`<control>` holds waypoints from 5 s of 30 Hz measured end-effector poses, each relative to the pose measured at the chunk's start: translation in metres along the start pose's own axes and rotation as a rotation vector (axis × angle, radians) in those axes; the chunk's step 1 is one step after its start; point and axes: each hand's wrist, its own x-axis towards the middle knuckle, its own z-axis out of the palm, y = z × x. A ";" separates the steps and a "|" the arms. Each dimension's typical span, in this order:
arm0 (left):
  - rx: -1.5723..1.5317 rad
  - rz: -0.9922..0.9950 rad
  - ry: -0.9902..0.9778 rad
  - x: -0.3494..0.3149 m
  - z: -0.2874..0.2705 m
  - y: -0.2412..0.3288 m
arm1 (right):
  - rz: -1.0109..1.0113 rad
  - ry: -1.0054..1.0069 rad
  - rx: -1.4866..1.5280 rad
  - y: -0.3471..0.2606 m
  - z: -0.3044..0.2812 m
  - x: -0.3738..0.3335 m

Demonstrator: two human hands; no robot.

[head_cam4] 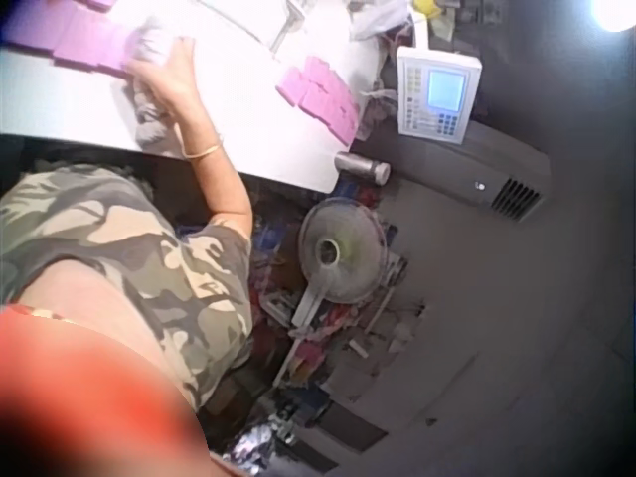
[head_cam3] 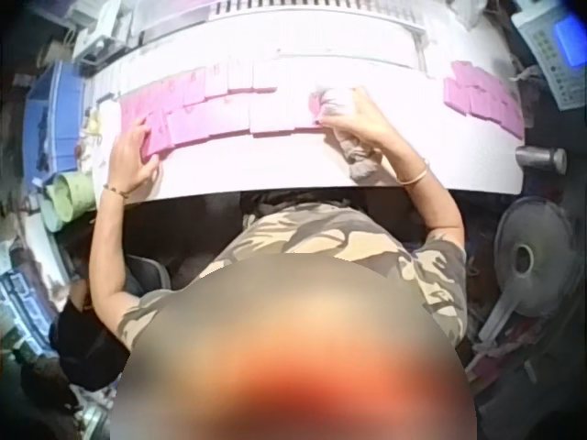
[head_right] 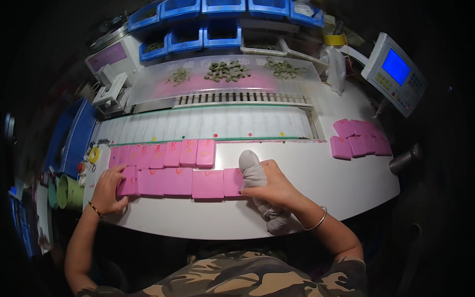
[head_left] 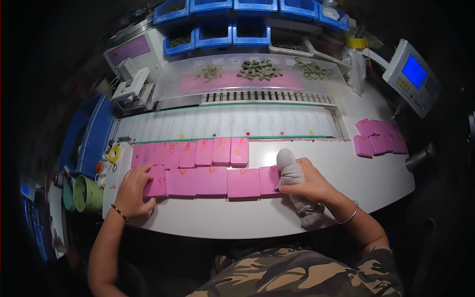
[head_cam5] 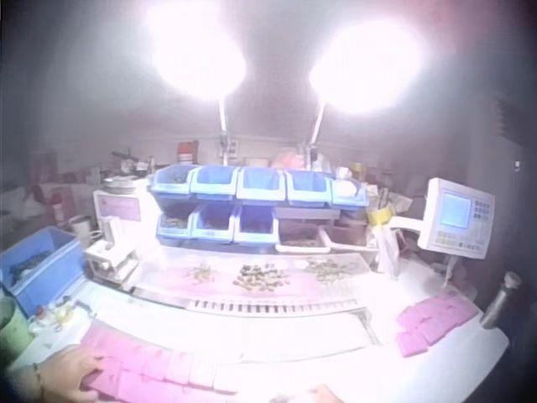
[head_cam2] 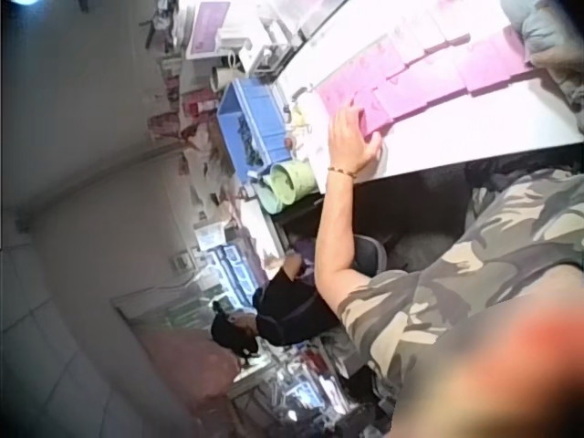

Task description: The recorder is assembling small decorative items by placing green components into pink molds and then bagging the finished results.

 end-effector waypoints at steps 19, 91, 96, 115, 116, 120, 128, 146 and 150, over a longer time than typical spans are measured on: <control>-0.926 -0.246 0.431 0.082 0.033 0.117 | -0.396 0.765 -1.054 0.027 -0.059 -0.024; -1.612 -0.447 -0.003 0.175 0.082 0.162 | -0.573 0.484 0.059 -0.003 0.051 0.015; -1.756 -0.506 -0.034 0.181 0.085 0.163 | -0.550 0.443 0.112 -0.001 0.051 0.016; -1.668 -0.508 0.035 0.183 0.086 0.164 | -0.570 0.372 -0.124 -0.015 0.043 0.014; -1.660 -0.517 0.033 0.183 0.085 0.164 | -0.582 0.381 -0.174 -0.015 0.044 0.015; -1.706 -0.556 0.021 0.182 0.084 0.165 | -0.584 0.370 -0.099 -0.014 0.044 0.019; -1.723 -0.523 0.072 0.185 0.085 0.165 | -0.715 0.507 -0.182 -0.015 0.047 0.019; -1.038 -0.191 0.255 0.166 0.084 0.177 | -0.694 0.422 -0.075 -0.012 0.049 0.019; -1.040 -0.186 0.304 0.165 0.086 0.177 | -0.702 0.434 -0.061 -0.011 0.050 0.018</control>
